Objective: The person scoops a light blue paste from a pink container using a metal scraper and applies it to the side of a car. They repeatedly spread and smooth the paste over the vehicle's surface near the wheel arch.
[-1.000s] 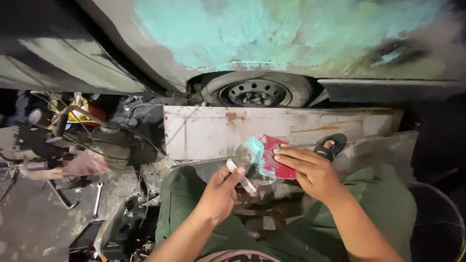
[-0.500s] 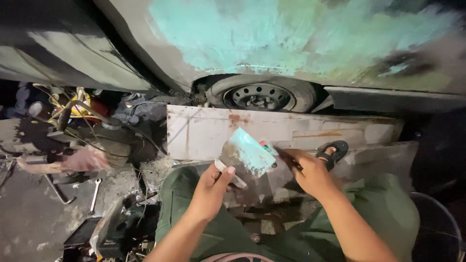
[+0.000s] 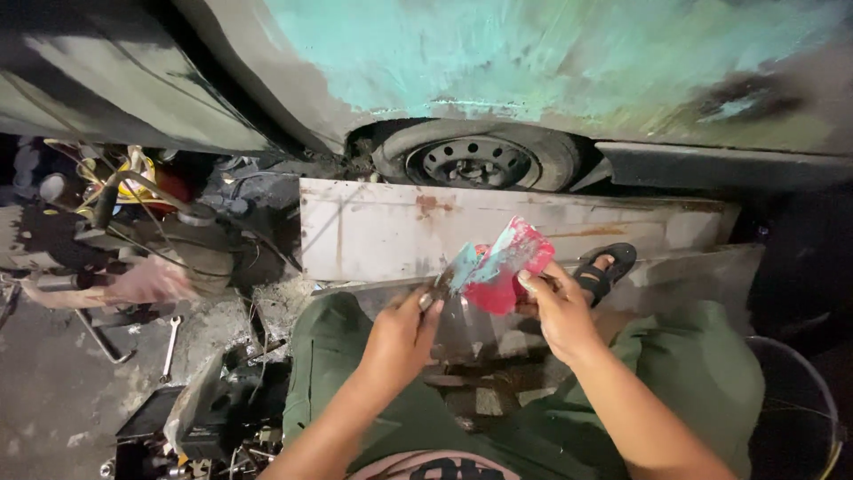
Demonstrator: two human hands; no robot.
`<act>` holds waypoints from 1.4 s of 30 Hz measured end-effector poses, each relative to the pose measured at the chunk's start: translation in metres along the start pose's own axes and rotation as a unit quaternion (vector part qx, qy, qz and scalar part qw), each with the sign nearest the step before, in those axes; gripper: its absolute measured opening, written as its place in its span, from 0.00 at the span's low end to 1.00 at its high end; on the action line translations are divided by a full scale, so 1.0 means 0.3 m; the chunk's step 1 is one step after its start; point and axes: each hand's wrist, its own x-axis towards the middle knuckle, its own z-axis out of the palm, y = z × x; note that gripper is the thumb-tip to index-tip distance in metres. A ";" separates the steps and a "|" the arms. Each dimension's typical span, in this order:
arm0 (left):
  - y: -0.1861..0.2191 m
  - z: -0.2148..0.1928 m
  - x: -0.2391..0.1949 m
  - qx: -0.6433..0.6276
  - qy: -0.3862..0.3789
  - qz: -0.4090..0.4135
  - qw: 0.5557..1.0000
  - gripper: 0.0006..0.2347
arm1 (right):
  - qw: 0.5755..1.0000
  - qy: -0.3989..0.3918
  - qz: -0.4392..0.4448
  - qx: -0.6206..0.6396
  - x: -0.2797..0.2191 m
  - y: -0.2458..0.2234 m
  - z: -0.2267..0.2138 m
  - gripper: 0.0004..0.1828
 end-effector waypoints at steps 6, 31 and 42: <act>0.024 0.020 -0.031 0.385 0.021 0.278 0.880 0.07 | 0.999 0.017 0.003 -0.045 -0.091 -0.069 0.059 0.11; -0.079 -0.005 -0.047 -0.101 -0.138 -0.192 0.966 0.14 | 0.980 -0.079 -0.111 -0.146 -0.017 -0.021 -0.158 0.15; 0.042 -0.065 -0.006 -0.550 -0.024 -0.436 0.712 0.09 | 0.664 -0.251 -0.568 -0.416 -0.115 -0.119 -0.069 0.20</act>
